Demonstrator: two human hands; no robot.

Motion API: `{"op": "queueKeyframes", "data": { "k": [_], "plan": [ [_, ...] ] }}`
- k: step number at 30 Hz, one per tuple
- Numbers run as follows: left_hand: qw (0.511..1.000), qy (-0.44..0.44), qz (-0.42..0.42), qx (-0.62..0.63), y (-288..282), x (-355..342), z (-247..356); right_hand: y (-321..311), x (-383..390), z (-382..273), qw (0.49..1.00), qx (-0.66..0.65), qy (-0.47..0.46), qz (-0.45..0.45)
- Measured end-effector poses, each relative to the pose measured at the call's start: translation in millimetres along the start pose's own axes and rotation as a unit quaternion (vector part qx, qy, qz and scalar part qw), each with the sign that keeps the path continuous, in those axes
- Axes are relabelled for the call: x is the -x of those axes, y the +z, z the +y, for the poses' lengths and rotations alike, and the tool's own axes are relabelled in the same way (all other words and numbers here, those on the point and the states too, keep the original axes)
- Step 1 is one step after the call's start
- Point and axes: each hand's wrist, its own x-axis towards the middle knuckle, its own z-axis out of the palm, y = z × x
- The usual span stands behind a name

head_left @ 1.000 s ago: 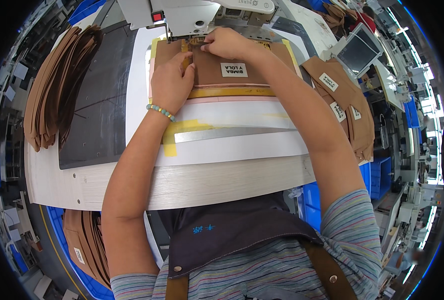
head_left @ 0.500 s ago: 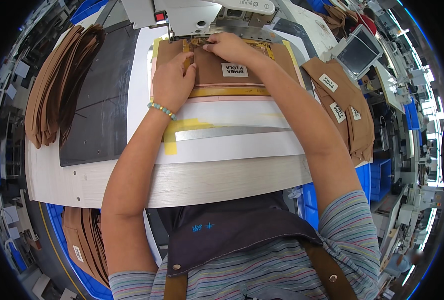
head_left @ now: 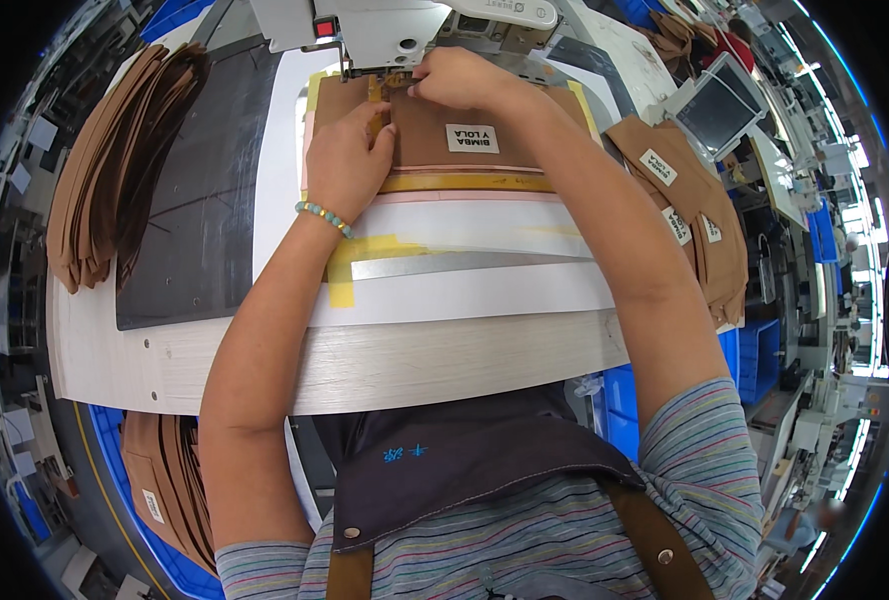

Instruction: The recorder uses an industrial sewing machine to stitch a rectangular leather label onto a larger leather panel, carefully maneuvering the material around the corners.

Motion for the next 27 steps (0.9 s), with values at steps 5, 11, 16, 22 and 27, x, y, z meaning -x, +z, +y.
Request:
{"op": "queueKeyframes", "data": {
  "k": [5,11,16,22,27],
  "plan": [
    [1.0,0.001,-0.006,0.005,0,0,2,-1,-5,3,0.999,0.029,0.013,-0.022],
    [1.0,-0.005,-0.01,0.008,-1,0,1,-4,-6,-6,0.998,0.051,0.017,-0.031],
    [1.0,-0.004,-0.012,0.007,-1,0,2,-10,-5,-7,0.997,0.041,0.01,-0.061],
    [1.0,-0.007,-0.011,0.008,-1,0,2,-15,-3,-15,0.996,0.05,0.017,-0.071],
    [1.0,-0.002,-0.009,0.009,0,-1,1,-7,1,-3,0.997,0.067,-0.019,-0.027]
  ]
}}
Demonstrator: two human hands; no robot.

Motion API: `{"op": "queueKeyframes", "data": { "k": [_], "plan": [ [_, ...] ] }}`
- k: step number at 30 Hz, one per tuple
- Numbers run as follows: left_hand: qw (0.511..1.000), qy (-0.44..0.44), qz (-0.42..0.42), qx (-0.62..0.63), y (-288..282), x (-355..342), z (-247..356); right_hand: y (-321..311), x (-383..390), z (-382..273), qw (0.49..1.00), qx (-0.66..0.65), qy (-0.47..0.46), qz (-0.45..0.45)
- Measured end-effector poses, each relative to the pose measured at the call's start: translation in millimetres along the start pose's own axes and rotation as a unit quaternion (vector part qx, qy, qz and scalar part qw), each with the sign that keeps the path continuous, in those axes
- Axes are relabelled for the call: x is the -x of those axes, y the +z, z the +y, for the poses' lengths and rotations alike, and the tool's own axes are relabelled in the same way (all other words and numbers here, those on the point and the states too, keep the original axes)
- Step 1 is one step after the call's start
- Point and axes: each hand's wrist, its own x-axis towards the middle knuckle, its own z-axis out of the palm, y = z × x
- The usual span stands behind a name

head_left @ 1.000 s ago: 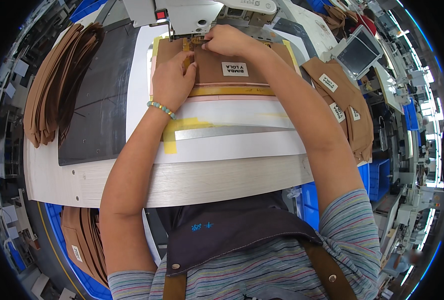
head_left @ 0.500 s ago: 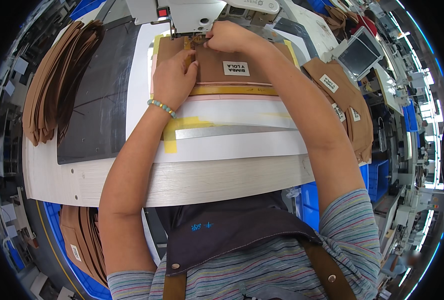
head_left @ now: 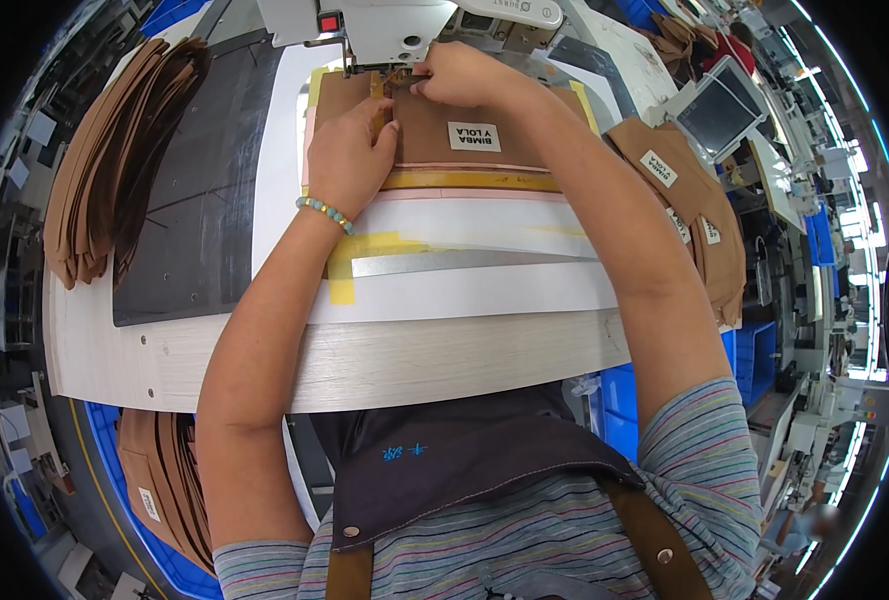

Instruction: The recorder uses an industrial sewing machine to stitch a rectangular leather label onto a larger leather panel, carefully maneuvering the material around the corners.

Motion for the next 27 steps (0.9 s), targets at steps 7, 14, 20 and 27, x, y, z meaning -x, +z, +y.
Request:
{"op": "queueKeyframes", "data": {
  "k": [7,14,20,27],
  "plan": [
    [1.0,0.013,0.008,-0.008,0,1,-3,26,10,10,0.993,-0.072,-0.045,0.088],
    [1.0,0.0,0.002,-0.006,-1,2,-2,29,14,17,0.986,-0.088,-0.102,0.097],
    [1.0,0.01,0.001,-0.004,1,-1,0,37,19,37,0.978,-0.109,-0.091,0.153],
    [1.0,0.004,0.007,-0.007,-2,1,-1,38,14,9,0.98,-0.053,-0.032,0.19]
  ]
}}
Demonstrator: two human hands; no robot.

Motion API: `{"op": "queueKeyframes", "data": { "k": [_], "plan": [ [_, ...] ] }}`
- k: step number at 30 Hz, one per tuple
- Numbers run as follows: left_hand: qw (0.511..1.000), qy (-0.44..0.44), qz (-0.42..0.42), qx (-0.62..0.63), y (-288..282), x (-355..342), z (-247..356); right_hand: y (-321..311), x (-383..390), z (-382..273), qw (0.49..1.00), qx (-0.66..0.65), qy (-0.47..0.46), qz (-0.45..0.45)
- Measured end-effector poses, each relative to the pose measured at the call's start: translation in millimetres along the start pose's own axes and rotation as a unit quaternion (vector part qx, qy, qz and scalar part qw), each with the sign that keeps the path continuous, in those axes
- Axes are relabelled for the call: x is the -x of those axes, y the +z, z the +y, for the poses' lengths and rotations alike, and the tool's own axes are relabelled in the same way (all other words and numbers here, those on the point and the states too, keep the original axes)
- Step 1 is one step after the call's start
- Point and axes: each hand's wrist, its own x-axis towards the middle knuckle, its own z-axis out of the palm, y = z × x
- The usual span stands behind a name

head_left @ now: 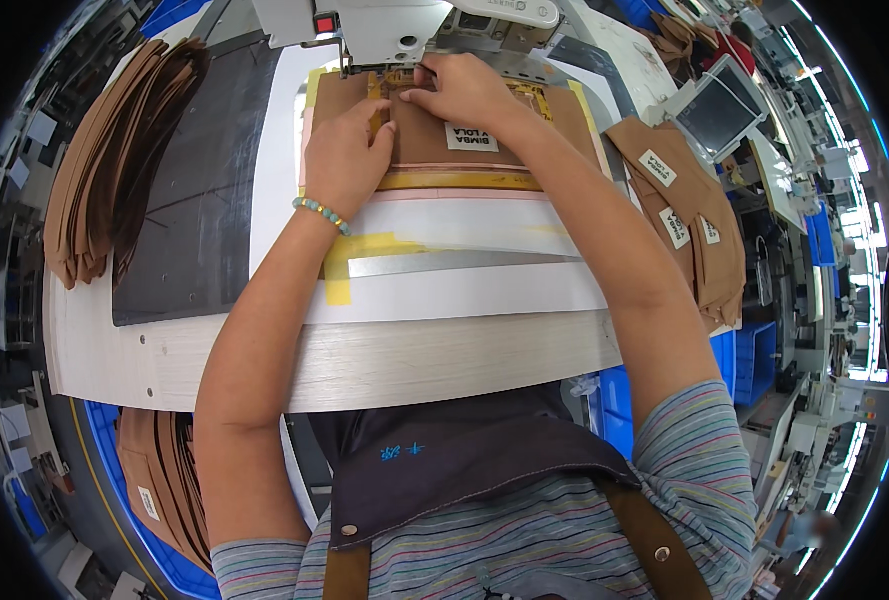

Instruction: The recorder uses an industrial sewing machine to stitch a rectangular leather label onto a larger leather panel, carefully maneuvering the material around the corners.

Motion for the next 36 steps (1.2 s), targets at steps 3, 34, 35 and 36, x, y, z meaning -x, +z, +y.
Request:
{"op": "queueKeyframes", "data": {
  "k": [3,34,35,36],
  "plan": [
    [1.0,-0.016,-0.015,-0.009,-3,-1,7,1,-2,-1,0.993,-0.104,0.054,-0.006],
    [1.0,0.013,0.0,-0.003,3,-1,-3,0,-5,7,0.958,-0.243,0.132,-0.07],
    [1.0,0.013,0.002,-0.004,3,0,-4,-6,-2,8,0.959,-0.232,0.139,-0.085],
    [1.0,0.013,0.001,-0.004,3,0,-3,-12,2,11,0.959,-0.231,0.14,-0.085]
  ]
}}
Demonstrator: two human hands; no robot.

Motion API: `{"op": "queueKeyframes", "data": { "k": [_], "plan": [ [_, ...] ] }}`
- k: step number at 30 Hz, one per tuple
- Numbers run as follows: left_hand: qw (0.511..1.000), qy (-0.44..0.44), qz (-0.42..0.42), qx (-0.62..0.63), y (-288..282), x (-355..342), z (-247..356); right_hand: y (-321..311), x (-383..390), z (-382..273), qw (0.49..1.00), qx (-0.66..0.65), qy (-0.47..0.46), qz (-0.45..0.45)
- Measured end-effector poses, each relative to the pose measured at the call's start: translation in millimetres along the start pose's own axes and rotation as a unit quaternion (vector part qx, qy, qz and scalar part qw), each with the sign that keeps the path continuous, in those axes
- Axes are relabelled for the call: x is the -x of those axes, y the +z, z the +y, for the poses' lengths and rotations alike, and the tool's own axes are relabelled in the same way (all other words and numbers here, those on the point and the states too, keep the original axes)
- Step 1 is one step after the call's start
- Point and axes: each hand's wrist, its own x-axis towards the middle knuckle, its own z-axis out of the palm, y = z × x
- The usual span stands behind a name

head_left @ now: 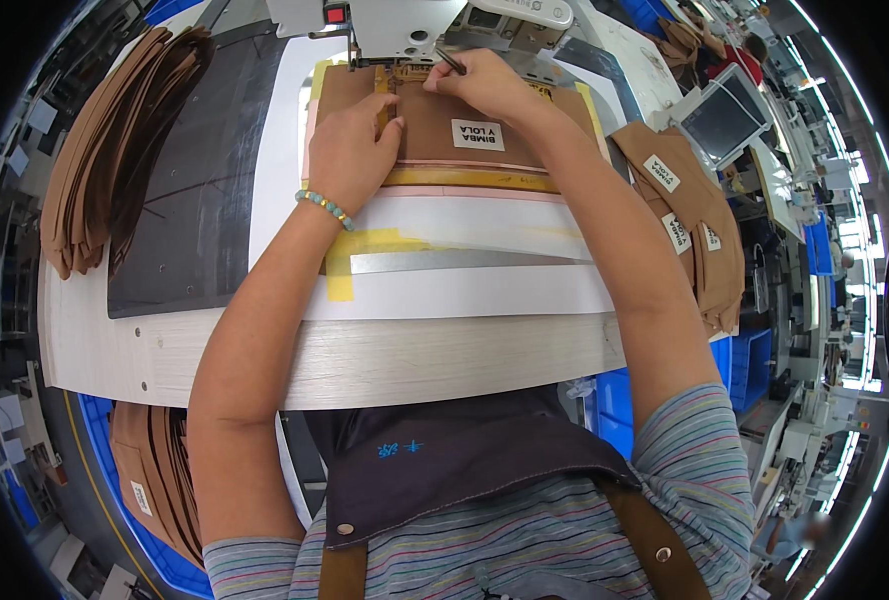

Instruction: The recorder uses an industrial sewing machine to stitch a rectangular leather label onto a larger leather panel, carefully maneuvering the material around the corners.

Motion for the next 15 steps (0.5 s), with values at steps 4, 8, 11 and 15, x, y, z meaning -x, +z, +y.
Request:
{"op": "queueKeyframes", "data": {
  "k": [4,8,11,15],
  "plan": [
    [1.0,-0.001,-0.002,0.005,0,-1,4,-34,20,7,0.997,-0.065,-0.044,0.005],
    [1.0,-0.005,0.001,0.001,-2,2,2,-59,35,-11,0.997,-0.06,0.021,0.042],
    [0.999,-0.024,-0.027,-0.015,-6,-2,13,-57,37,-12,0.999,-0.001,0.034,0.014],
    [0.999,-0.031,-0.027,-0.011,-9,0,12,-36,36,-26,0.971,0.236,0.007,0.029]
  ]
}}
